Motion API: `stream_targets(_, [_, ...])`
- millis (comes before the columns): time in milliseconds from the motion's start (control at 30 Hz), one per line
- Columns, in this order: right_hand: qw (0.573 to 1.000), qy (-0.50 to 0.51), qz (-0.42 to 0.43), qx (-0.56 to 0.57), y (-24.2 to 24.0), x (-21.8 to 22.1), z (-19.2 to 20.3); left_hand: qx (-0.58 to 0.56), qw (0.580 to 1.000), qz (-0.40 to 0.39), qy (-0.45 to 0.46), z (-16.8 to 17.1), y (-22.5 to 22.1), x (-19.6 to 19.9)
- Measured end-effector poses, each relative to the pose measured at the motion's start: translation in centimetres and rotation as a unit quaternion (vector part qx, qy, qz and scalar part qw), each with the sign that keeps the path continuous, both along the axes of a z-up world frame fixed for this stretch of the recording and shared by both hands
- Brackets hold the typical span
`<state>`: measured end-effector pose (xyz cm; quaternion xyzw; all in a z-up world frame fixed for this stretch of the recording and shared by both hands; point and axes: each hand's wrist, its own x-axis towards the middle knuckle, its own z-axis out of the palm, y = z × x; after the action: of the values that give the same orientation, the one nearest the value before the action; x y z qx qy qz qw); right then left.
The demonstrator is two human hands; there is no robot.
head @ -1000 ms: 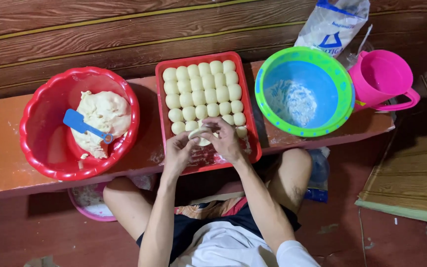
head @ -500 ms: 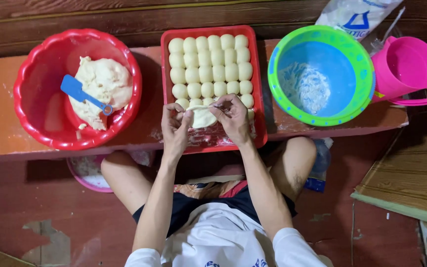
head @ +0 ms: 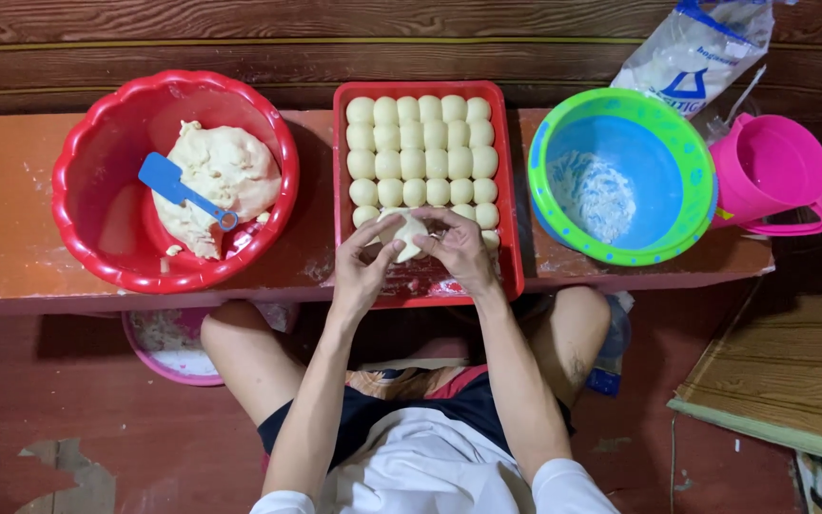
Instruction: Shaping small pieces of dough into balls and arranging them in a grid on a tray.
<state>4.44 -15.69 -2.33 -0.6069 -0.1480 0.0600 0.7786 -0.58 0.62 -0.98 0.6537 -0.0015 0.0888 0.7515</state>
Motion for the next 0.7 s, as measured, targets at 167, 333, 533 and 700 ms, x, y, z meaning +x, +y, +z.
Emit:
stream_targets(167, [0.998,0.006,-0.024,-0.053,-0.4,0.1,-0.1,0.029,0.999,0.033,0.017,-0.7,0.0,0.2])
stream_targets(333, [0.997,-0.035,-0.053,-0.051,-0.4,0.2,-0.2,-0.001,0.999,0.019,0.044,-0.5,0.1,0.1])
stream_targets(533, [0.998,-0.017,-0.058,-0.016,-0.3,-0.1,-0.6,-0.047,0.996,0.009,0.069,-2.7,0.3,0.7])
stream_targets(700, [0.997,-0.011,-0.068,-0.025,-0.3,-0.6,0.5,0.015,0.992,-0.020,0.123,-1.3,0.0,0.3])
